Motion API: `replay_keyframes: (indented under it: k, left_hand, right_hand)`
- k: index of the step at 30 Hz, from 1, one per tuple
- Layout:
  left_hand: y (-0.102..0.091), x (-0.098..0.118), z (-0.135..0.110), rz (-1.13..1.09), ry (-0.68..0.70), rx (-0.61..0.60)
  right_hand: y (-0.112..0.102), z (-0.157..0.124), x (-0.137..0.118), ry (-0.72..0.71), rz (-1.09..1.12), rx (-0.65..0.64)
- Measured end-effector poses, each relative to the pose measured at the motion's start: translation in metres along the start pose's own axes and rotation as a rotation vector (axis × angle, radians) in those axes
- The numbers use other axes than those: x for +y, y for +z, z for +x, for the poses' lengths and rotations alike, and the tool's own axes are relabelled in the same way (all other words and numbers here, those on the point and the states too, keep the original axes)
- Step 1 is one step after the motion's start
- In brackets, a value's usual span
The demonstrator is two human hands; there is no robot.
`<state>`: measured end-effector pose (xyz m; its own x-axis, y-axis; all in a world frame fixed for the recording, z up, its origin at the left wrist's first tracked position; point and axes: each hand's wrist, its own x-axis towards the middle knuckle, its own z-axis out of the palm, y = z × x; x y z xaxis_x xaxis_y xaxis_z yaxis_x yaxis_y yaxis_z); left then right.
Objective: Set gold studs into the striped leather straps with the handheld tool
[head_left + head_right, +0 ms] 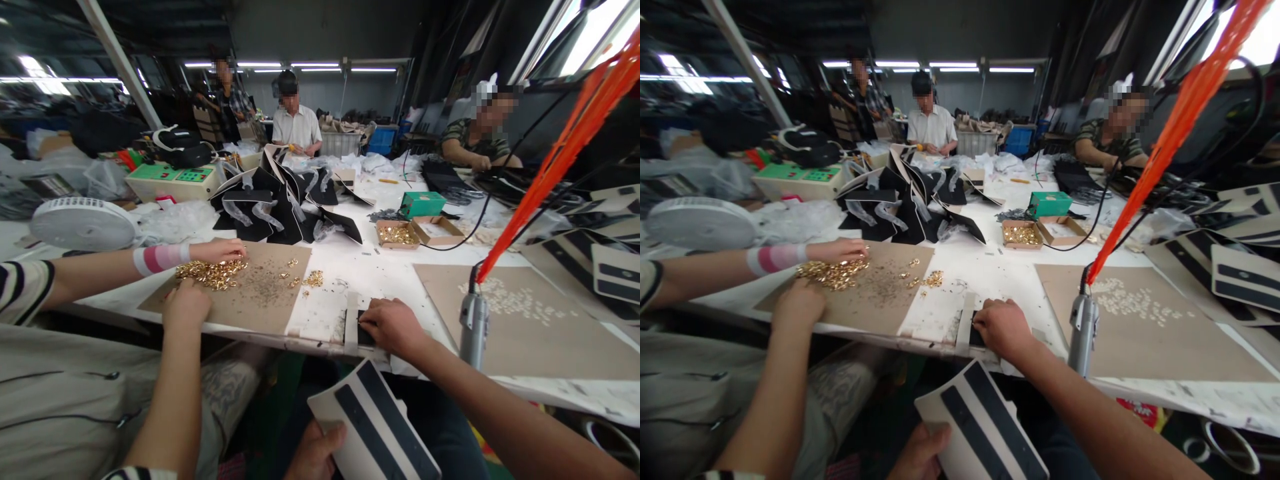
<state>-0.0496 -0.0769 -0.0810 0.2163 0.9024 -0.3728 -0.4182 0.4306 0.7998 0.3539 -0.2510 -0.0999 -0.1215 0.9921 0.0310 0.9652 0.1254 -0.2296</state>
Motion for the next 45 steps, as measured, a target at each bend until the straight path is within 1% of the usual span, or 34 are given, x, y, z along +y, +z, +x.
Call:
replay_keyframes:
  k: [3, 5, 6, 8, 11, 12, 14, 15, 17, 19, 21, 23, 25, 27, 30, 32, 33, 35, 37, 39, 41, 42, 43, 44, 45]
  left_hand:
    - [0.023, 0.000, -0.015, 0.020, 0.014, -0.006]
    - [0.045, -0.012, -0.033, 0.049, 0.000, -0.027]
    - [0.057, -0.024, -0.044, 0.066, -0.010, -0.041]
    - [0.081, -0.059, -0.073, 0.098, -0.032, -0.076]
    - [0.111, -0.129, -0.120, 0.139, -0.073, -0.117]
    - [0.119, -0.152, -0.134, 0.154, -0.087, -0.135]
    - [0.132, -0.189, -0.153, 0.172, -0.110, -0.150]
    - [0.136, -0.202, -0.159, 0.184, -0.110, -0.161]
    - [0.143, -0.215, -0.161, 0.196, -0.115, -0.191]
    - [0.148, -0.217, -0.156, 0.183, -0.126, -0.219]
    - [0.154, -0.214, -0.149, 0.149, -0.140, -0.236]
    - [0.159, -0.211, -0.145, 0.120, -0.153, -0.246]
    - [0.163, -0.210, -0.144, 0.109, -0.164, -0.238]
    - [0.166, -0.209, -0.144, 0.145, -0.159, -0.213]
    - [0.166, -0.205, -0.144, 0.343, -0.070, -0.147]
    - [0.166, -0.202, -0.143, 0.473, -0.019, -0.127]
    - [0.166, -0.201, -0.143, 0.499, -0.024, -0.134]
    - [0.167, -0.199, -0.144, 0.461, -0.090, -0.172]
    - [0.170, -0.198, -0.145, 0.384, -0.168, -0.200]
    - [0.173, -0.199, -0.146, 0.336, -0.211, -0.206]
    - [0.177, -0.199, -0.146, 0.336, -0.221, -0.201]
    - [0.179, -0.200, -0.147, 0.355, -0.211, -0.192]
    - [0.181, -0.200, -0.147, 0.381, -0.195, -0.183]
    - [0.183, -0.201, -0.148, 0.407, -0.174, -0.176]
    - [0.184, -0.201, -0.149, 0.430, -0.153, -0.170]
  right_hand:
    - [-0.001, 0.003, -0.005, 0.022, 0.003, -0.013]
    - [-0.002, 0.004, -0.005, 0.033, 0.036, -0.015]
    - [-0.002, 0.004, -0.004, 0.038, 0.067, -0.016]
    - [-0.004, 0.001, 0.001, 0.049, 0.158, -0.009]
    - [-0.008, -0.013, 0.011, 0.092, 0.316, 0.035]
    - [-0.009, -0.021, 0.013, 0.126, 0.417, 0.062]
    - [-0.010, -0.040, 0.016, 0.223, 0.733, 0.105]
    - [-0.010, -0.050, 0.016, 0.274, 0.923, 0.113]
    - [-0.007, -0.068, 0.012, 0.357, 1.269, 0.085]
    - [-0.003, -0.082, 0.006, 0.402, 1.508, 0.040]
    - [0.001, -0.088, 0.000, 0.422, 1.716, 0.022]
    - [0.003, -0.090, -0.005, 0.423, 1.842, -0.019]
    - [0.006, -0.090, -0.008, 0.439, 1.849, -0.088]
    - [0.007, -0.089, -0.010, 0.485, 1.788, -0.128]
    - [0.009, -0.088, -0.011, 0.537, 1.717, -0.137]
    - [0.009, -0.089, -0.012, 0.561, 1.727, -0.150]
    - [0.010, -0.090, -0.012, 0.573, 1.743, -0.150]
    - [0.011, -0.091, -0.013, 0.598, 1.772, -0.143]
    - [0.011, -0.092, -0.014, 0.614, 1.778, -0.119]
    - [0.011, -0.093, -0.015, 0.620, 1.762, -0.091]
    - [0.008, -0.096, -0.018, 0.609, 1.702, -0.079]
    - [0.005, -0.099, -0.018, 0.590, 1.635, -0.053]
    - [0.001, -0.103, -0.018, 0.567, 1.531, 0.016]
    - [-0.002, -0.109, -0.017, 0.545, 1.397, 0.133]
    - [-0.005, -0.115, -0.013, 0.533, 1.239, 0.293]
